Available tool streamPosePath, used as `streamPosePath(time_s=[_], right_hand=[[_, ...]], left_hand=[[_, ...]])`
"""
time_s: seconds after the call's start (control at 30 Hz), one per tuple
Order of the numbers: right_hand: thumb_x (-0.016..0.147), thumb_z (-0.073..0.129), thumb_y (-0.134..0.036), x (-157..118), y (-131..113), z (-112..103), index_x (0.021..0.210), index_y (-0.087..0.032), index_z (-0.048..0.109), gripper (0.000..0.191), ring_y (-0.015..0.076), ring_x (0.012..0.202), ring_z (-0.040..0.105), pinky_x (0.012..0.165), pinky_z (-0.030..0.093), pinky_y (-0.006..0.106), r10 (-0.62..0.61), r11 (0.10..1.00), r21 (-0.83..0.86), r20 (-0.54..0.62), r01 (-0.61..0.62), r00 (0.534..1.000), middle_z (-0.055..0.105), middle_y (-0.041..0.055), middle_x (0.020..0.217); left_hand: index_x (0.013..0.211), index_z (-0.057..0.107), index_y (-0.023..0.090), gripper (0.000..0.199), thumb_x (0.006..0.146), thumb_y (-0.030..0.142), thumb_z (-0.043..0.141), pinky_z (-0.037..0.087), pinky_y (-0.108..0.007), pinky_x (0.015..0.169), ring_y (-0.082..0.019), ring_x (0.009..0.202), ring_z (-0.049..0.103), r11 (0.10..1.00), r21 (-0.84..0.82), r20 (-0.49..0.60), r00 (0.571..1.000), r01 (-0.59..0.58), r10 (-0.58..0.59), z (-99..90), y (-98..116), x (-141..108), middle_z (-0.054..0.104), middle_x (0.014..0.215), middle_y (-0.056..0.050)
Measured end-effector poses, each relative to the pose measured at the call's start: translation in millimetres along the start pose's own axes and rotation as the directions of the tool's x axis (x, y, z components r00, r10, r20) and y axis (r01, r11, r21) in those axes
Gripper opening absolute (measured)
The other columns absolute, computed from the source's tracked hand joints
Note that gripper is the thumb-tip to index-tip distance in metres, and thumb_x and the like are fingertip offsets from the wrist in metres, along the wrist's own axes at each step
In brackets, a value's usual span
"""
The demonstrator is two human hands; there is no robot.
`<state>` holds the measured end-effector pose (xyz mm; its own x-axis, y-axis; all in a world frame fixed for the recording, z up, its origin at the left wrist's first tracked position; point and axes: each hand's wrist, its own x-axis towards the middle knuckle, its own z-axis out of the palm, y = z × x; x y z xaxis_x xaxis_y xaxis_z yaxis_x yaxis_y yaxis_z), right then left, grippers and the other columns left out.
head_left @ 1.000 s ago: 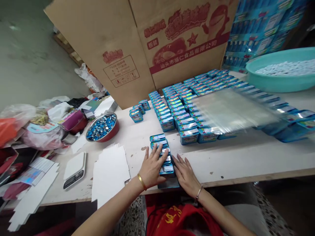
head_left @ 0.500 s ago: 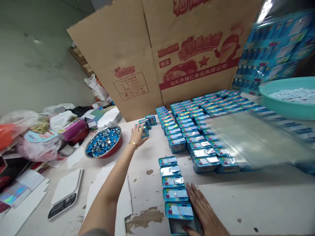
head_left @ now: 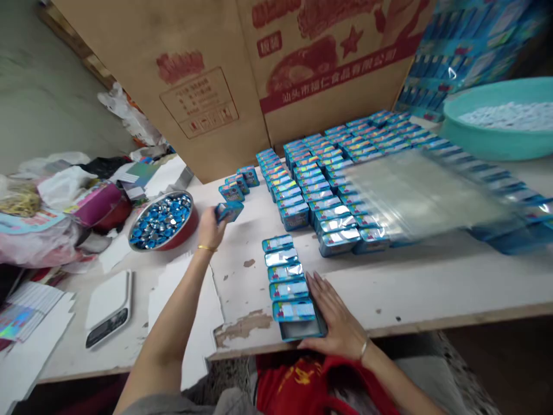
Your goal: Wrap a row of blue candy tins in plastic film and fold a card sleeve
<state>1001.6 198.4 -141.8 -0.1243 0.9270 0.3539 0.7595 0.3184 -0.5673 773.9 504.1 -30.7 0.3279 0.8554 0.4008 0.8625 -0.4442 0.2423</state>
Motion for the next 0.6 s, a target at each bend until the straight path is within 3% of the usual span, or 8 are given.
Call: streamPosePath(time_s=[0.07,0.13,0.2,0.23,0.3,0.4,0.5,0.6], right_hand=[[0.064,0.060,-0.077,-0.6,-0.9,-3.5,0.151,-0.010,-0.009,0.130,0.0326,0.144,0.013,0.114,0.023,0.054,0.023,1.000,0.010,0.040,-0.023,0.999,0.021,0.0193,0.154],[0.064,0.062,-0.075,-2.0,-0.8,-4.6,0.150,-0.010,-0.013,0.131,0.0309,0.144,0.012,0.116,0.020,0.054,0.039,0.999,0.007,0.062,-0.040,0.997,0.019,0.0189,0.155],[0.066,0.063,-0.073,-4.2,-0.1,-3.3,0.149,-0.010,-0.015,0.130,0.0298,0.144,0.012,0.116,0.019,0.054,0.040,0.999,0.002,0.063,-0.041,0.997,0.018,0.0192,0.155],[0.067,0.063,-0.072,-5.4,0.4,-2.1,0.149,-0.011,-0.015,0.129,0.0296,0.144,0.013,0.116,0.018,0.054,0.039,0.999,0.001,0.058,-0.039,0.998,0.017,0.0197,0.155],[0.068,0.063,-0.071,-7.7,1.3,0.3,0.149,-0.011,-0.015,0.128,0.0298,0.144,0.016,0.116,0.018,0.055,0.031,0.999,0.007,0.042,-0.032,0.999,0.016,0.0212,0.155],[0.069,0.062,-0.071,-9.8,1.1,2.1,0.149,-0.010,-0.016,0.128,0.0313,0.142,0.023,0.115,0.020,0.056,0.031,0.998,0.045,0.022,-0.032,0.999,0.021,0.0237,0.153],[0.069,0.062,-0.071,-10.3,-0.1,2.3,0.148,-0.009,-0.019,0.129,0.0327,0.139,0.029,0.112,0.023,0.058,0.040,0.995,0.090,0.007,-0.040,0.999,0.027,0.0254,0.150],[0.070,0.061,-0.070,-9.9,0.1,3.1,0.147,-0.009,-0.021,0.128,0.0321,0.137,0.033,0.111,0.024,0.057,0.041,0.993,0.109,-0.006,-0.040,0.999,0.028,0.0254,0.150]], left_hand=[[0.110,0.053,0.014,0.042,0.077,0.036,0.066,0.050,-0.036,0.083,-0.021,0.090,0.060,0.956,-0.291,-0.083,0.996,-0.038,0.015,-46.0,10.1,-35.3,0.060,0.100,-0.009],[0.113,0.051,0.018,0.047,0.075,0.038,0.069,0.051,-0.030,0.077,-0.018,0.087,0.060,0.852,-0.521,-0.033,0.999,-0.051,0.040,-93.4,28.7,-76.4,0.060,0.099,-0.005],[0.119,0.049,0.020,0.055,0.072,0.037,0.073,0.051,-0.027,0.071,-0.017,0.086,0.061,0.783,-0.619,0.018,0.996,-0.057,0.087,-127.5,55.2,-118.9,0.061,0.101,-0.006],[0.119,0.050,0.020,0.054,0.073,0.037,0.073,0.052,-0.027,0.071,-0.018,0.086,0.061,0.770,-0.634,0.057,0.989,-0.072,0.139,-135.9,70.1,-138.7,0.061,0.103,-0.007],[0.119,0.051,0.020,0.050,0.076,0.035,0.071,0.052,-0.028,0.075,-0.019,0.091,0.061,0.782,-0.613,0.143,0.957,-0.115,0.252,-134.8,99.2,-171.0,0.061,0.107,-0.009],[0.124,0.049,0.023,0.046,0.082,0.032,0.065,0.050,-0.031,0.082,-0.019,0.096,0.060,0.825,-0.513,0.234,0.887,-0.235,0.399,-105.0,131.8,-197.3,0.062,0.108,-0.008],[0.127,0.047,0.021,0.043,0.086,0.032,0.057,0.047,-0.035,0.080,-0.021,0.095,0.058,0.830,-0.363,0.267,0.806,-0.423,0.528,-75.7,147.0,-204.7,0.063,0.105,-0.009],[0.127,0.048,0.018,0.042,0.089,0.033,0.053,0.044,-0.037,0.076,-0.023,0.091,0.056,0.818,-0.196,0.270,0.772,-0.540,0.575,-63.3,152.3,-208.7,0.062,0.102,-0.011]])
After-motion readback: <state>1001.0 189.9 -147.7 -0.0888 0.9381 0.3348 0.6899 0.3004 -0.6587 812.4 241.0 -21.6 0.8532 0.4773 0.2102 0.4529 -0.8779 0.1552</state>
